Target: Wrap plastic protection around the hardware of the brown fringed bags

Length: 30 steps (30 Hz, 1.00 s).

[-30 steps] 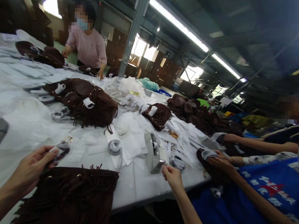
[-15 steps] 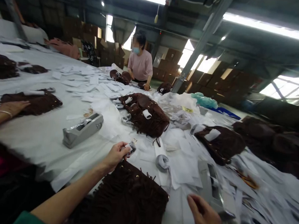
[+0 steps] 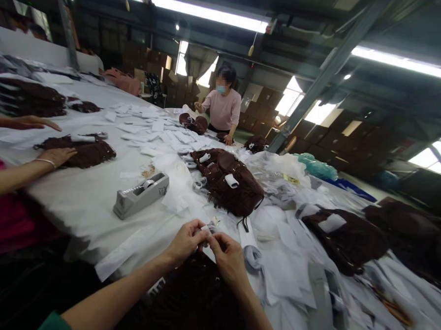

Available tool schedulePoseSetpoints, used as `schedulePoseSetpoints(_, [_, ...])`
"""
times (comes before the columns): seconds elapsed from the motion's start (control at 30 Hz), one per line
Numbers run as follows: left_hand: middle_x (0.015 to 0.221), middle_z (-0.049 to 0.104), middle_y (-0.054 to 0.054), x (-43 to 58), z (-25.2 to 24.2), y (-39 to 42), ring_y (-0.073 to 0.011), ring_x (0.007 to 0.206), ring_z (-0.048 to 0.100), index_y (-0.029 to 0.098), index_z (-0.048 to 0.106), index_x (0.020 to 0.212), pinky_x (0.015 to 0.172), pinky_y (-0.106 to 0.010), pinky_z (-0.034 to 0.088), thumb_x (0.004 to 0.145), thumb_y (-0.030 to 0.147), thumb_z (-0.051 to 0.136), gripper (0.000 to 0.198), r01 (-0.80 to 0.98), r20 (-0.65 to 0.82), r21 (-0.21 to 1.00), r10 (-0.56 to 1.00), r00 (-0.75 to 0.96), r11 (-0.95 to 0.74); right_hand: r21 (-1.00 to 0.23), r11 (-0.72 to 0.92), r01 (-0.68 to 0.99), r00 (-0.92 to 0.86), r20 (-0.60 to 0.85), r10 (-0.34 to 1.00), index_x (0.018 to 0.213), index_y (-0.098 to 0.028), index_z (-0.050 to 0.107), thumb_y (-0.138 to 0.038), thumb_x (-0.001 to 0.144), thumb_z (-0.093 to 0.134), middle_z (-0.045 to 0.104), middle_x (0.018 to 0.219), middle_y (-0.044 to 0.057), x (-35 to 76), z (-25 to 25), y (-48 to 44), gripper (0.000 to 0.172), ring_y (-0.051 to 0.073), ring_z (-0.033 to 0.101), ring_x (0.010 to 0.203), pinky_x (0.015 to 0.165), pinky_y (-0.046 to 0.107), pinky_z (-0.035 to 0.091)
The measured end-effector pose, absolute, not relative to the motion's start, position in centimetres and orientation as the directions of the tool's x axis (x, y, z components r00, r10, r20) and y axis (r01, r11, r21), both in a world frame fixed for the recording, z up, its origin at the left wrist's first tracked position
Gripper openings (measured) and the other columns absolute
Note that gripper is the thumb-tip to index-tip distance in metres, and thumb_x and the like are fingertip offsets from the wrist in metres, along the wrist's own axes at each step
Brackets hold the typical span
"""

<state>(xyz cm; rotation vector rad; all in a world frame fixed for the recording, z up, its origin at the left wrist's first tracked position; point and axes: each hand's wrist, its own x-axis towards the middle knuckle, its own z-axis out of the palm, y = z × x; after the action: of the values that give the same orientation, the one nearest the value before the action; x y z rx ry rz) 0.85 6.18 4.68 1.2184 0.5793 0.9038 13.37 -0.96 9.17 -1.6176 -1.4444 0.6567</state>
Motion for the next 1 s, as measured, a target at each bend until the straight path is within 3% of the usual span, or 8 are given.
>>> schedulePoseSetpoints(0.2, [0.063,0.058,0.001,0.5,4.6,6.3,-0.0076,0.047,0.049,0.014,0.054,0.081,0.046,-0.019,0.038,0.079,0.039,0.060,0.025,-0.264,0.087,0.962,0.845,0.528,0.065,-0.755,-0.100,0.648,0.319,0.149,0.936,0.067,-0.016,0.069,-0.046,0.080,0.056,0.064,0.057,0.001,12.3,9.1,-0.2,0.036,0.013,0.054,0.055,0.054,0.021,0.037])
schedulePoseSetpoints(0.5, [0.065,0.059,0.000,0.0,4.5,6.6,-0.0075,0.046,0.049,0.015,0.052,0.081,0.044,-0.019,0.032,0.082,0.047,0.055,0.032,-0.266,0.084,0.961,0.835,0.544,0.076,-0.741,-0.168,0.650,0.373,0.118,0.920,0.055,-0.016,0.069,-0.047,0.074,0.060,0.061,0.047,0.001,12.2,9.4,0.8,0.037,0.014,0.054,0.049,0.049,0.022,0.036])
schedulePoseSetpoints(0.8, [0.055,0.052,0.004,1.1,4.3,6.7,-0.0060,0.040,0.038,0.015,0.051,0.078,0.040,-0.019,0.026,0.079,0.051,0.057,0.036,-0.304,0.024,0.945,0.899,0.436,0.123,-0.937,-0.098,0.335,0.383,0.040,0.923,0.069,-0.014,0.072,-0.053,0.069,0.065,0.067,0.060,0.004,12.1,8.9,0.7,0.040,0.016,0.059,0.054,0.053,0.025,0.045])
schedulePoseSetpoints(1.0, [0.054,0.051,0.005,1.5,4.5,6.4,-0.0054,0.039,0.038,0.015,0.049,0.078,0.039,-0.018,0.025,0.079,0.051,0.058,0.036,-0.316,0.046,0.942,0.887,0.459,0.115,-0.968,-0.104,0.226,0.397,-0.006,0.918,0.072,-0.013,0.070,-0.050,0.066,0.069,0.069,0.064,0.005,12.3,9.1,0.0,0.038,0.015,0.059,0.056,0.055,0.025,0.046])
